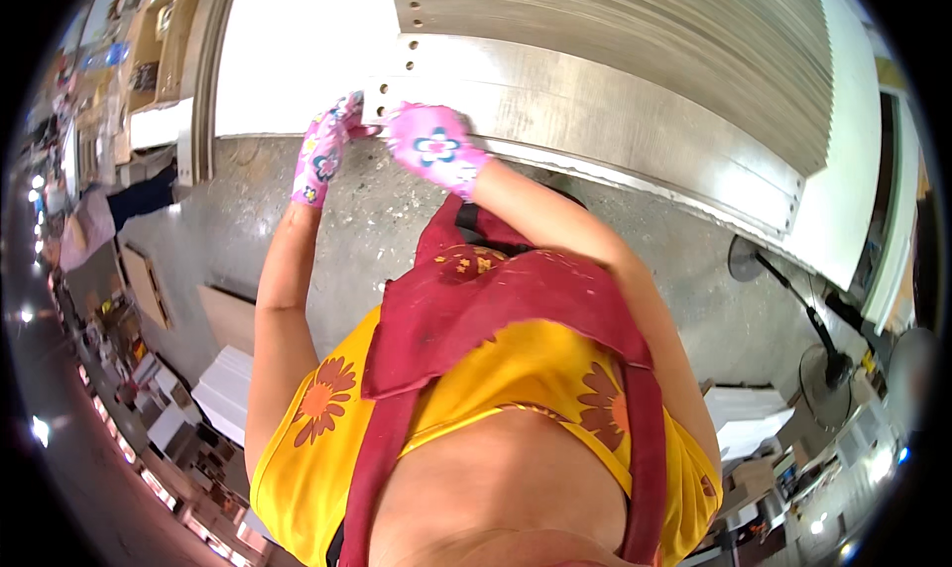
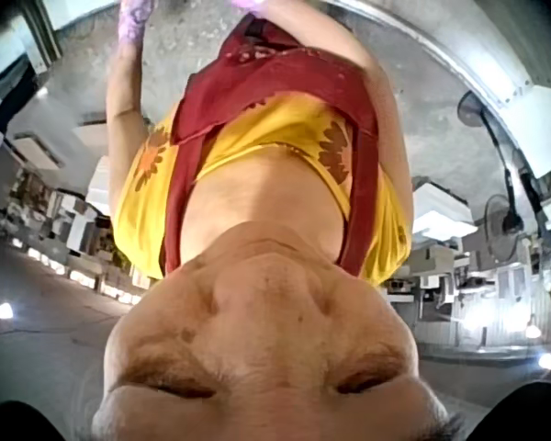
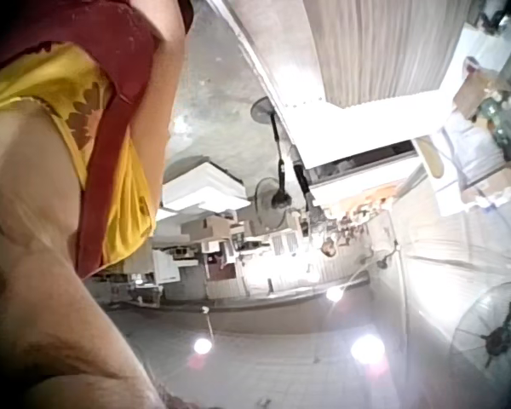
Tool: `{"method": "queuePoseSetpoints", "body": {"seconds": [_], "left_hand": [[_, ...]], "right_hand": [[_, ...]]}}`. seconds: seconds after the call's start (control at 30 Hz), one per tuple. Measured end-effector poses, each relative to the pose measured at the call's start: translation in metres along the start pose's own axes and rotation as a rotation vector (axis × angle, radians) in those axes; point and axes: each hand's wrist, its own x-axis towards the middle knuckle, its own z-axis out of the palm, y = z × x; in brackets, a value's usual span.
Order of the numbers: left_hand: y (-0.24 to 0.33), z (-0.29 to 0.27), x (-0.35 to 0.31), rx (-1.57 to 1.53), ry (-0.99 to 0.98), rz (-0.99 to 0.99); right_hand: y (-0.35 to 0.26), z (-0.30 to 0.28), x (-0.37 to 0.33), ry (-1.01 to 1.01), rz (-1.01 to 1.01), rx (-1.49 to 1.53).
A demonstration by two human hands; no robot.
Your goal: The person sorts through a stack of grooved wood panels on a workbench, marking some with a pen and moving a curved wooden strip aside.
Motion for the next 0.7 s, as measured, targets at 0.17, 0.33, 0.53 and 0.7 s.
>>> {"method": "queuePoseSetpoints", "body": {"seconds": [0.17, 0.33, 0.53, 0.7], "left_hand": [[-0.018, -0.006, 0.005, -0.147, -0.029, -0.060], [-0.001, 0.007, -0.010, -0.115, 0.018, -0.016], [0.004, 0.009, -0.009, -0.098, 0.027, -0.025], [0.013, 0.007, -0.009, 0.041, 0.022, -0.003]], "right_hand": [[0.006, -0.025, -0.060, 0.272, 0.172, 0.492], [0.136, -0.121, -0.247, 0.785, 0.718, 0.034], [0.275, -0.198, -0.446, 1.249, 1.283, 0.409], [0.299, -0.202, -0.485, 1.129, 1.310, 0.439]]}}
